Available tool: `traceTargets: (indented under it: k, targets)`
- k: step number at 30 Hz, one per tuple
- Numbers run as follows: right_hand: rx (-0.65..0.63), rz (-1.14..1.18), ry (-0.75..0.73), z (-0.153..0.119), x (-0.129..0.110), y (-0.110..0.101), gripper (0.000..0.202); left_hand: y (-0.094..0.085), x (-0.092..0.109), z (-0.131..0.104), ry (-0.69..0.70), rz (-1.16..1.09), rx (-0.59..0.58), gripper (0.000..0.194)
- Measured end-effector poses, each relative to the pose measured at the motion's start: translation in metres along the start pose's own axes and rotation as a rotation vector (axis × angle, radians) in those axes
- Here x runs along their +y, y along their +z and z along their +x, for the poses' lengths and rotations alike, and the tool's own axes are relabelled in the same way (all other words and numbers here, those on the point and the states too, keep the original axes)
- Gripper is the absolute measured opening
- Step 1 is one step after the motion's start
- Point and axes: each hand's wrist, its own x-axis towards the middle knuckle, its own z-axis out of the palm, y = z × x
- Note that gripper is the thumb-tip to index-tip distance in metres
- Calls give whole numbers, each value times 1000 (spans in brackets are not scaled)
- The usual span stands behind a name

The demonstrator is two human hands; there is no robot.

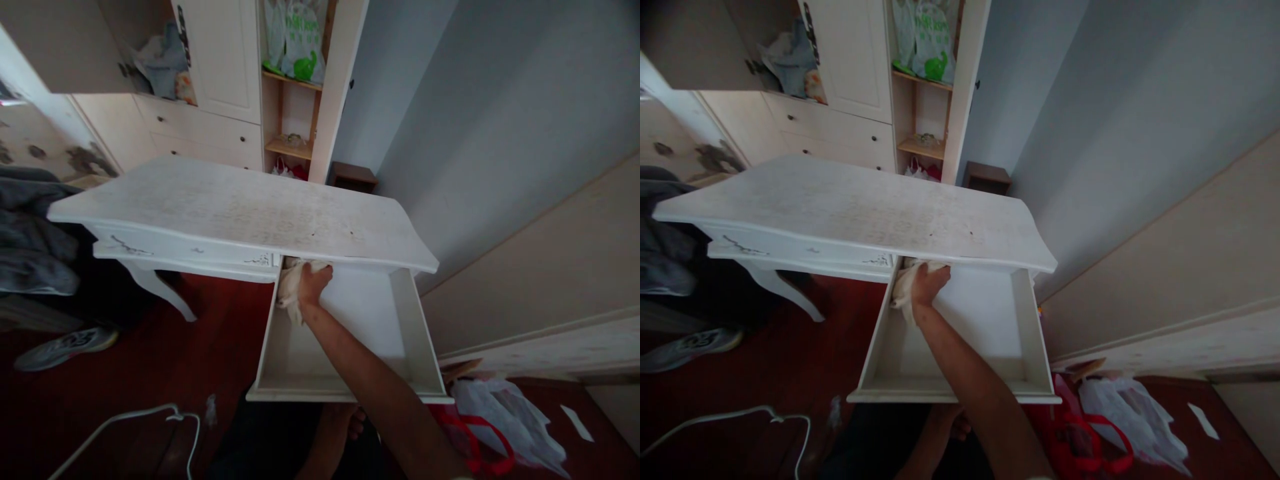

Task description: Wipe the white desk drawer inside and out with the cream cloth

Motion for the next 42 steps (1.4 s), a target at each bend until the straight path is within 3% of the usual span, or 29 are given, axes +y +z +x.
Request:
traceTargets:
  k: [3, 5, 7, 10, 12, 19, 25, 32, 37, 42]
  targets:
    - [21, 24, -14, -21, -16, 12, 54, -1, -4, 2, 122, 148, 76, 30]
    - [54, 61, -49, -29, -18, 8, 47, -2, -9, 5, 132, 168, 81, 34]
    - [0, 82, -157, -34, -17, -2, 38, -2, -14, 8, 122, 169, 76, 37]
    - [-172, 82, -370, -39, -15, -18, 33, -2, -18, 11, 139, 162, 65, 41]
    - [-256, 93, -432, -40, -14, -26, 36, -2, -18, 10, 144, 147, 72, 43]
    - [-526, 174, -437, -58, -1, -45, 50, -2, -13, 5, 141, 151, 73, 41]
    - [-884, 112, -489, -77, 13, -76, 48, -4, -16, 6, 124, 136, 85, 43]
    - [-1263, -72, -608, -76, 9, -111, 42, -2, -12, 5, 104, 121, 115, 49]
    - [-1529, -222, -777, -72, 0, -119, 29, 2, -3, -2, 78, 140, 127, 49]
    - [-1693, -314, -771, -62, -7, -111, 34, 6, 8, -11, 66, 145, 123, 43]
